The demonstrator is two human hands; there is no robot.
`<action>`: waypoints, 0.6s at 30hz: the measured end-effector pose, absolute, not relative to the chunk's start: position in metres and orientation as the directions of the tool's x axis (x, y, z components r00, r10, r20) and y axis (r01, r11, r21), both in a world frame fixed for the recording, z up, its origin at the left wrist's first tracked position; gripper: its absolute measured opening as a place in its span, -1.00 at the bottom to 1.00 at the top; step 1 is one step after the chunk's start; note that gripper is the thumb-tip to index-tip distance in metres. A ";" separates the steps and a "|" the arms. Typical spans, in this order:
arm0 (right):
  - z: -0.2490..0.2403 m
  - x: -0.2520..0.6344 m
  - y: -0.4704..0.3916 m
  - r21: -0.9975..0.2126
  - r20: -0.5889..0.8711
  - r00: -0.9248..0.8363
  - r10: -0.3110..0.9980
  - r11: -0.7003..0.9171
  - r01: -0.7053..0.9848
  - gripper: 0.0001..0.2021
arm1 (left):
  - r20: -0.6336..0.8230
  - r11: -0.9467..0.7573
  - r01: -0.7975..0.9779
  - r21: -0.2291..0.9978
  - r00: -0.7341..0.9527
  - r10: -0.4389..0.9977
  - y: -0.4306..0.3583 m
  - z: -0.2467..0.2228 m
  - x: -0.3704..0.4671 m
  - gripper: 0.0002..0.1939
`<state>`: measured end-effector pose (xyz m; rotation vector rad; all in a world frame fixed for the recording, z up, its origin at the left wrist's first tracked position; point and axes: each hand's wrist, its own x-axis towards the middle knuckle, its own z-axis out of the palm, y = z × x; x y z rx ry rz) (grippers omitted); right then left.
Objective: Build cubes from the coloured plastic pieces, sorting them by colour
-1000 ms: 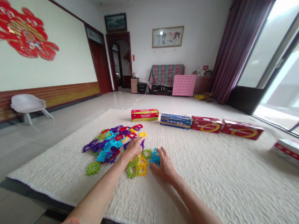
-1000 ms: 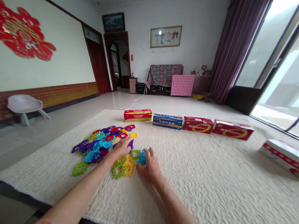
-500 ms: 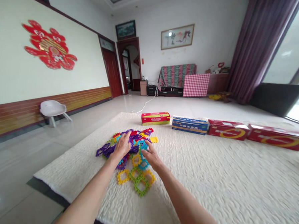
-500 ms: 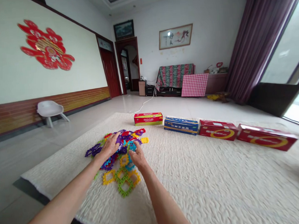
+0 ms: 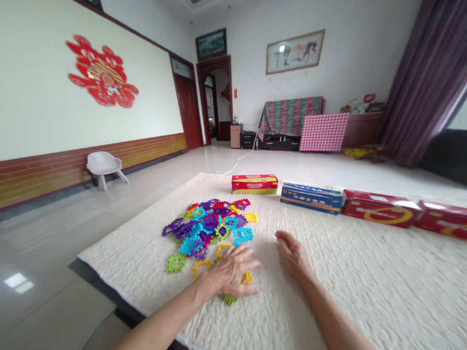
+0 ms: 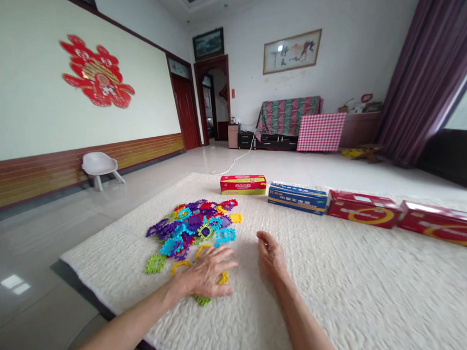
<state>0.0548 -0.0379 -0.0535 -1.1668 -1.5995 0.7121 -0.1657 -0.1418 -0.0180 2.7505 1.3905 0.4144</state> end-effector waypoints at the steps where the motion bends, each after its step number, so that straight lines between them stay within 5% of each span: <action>1: -0.054 0.056 -0.038 -0.862 0.370 -0.053 0.927 0.364 0.353 -0.58 | 0.220 -0.606 0.784 0.134 0.573 0.790 -0.143 -0.018 -0.167 -0.41; 10: -0.051 0.055 -0.041 -0.836 0.363 -0.098 0.927 0.371 0.406 -0.59 | 0.266 -0.586 0.810 -0.027 0.571 0.777 -0.132 -0.004 -0.213 -0.80; 18: -0.053 0.056 -0.040 -0.830 0.372 -0.098 0.923 0.378 0.411 -0.61 | 0.327 -0.451 0.884 -0.118 0.464 0.823 -0.106 0.001 -0.256 -0.76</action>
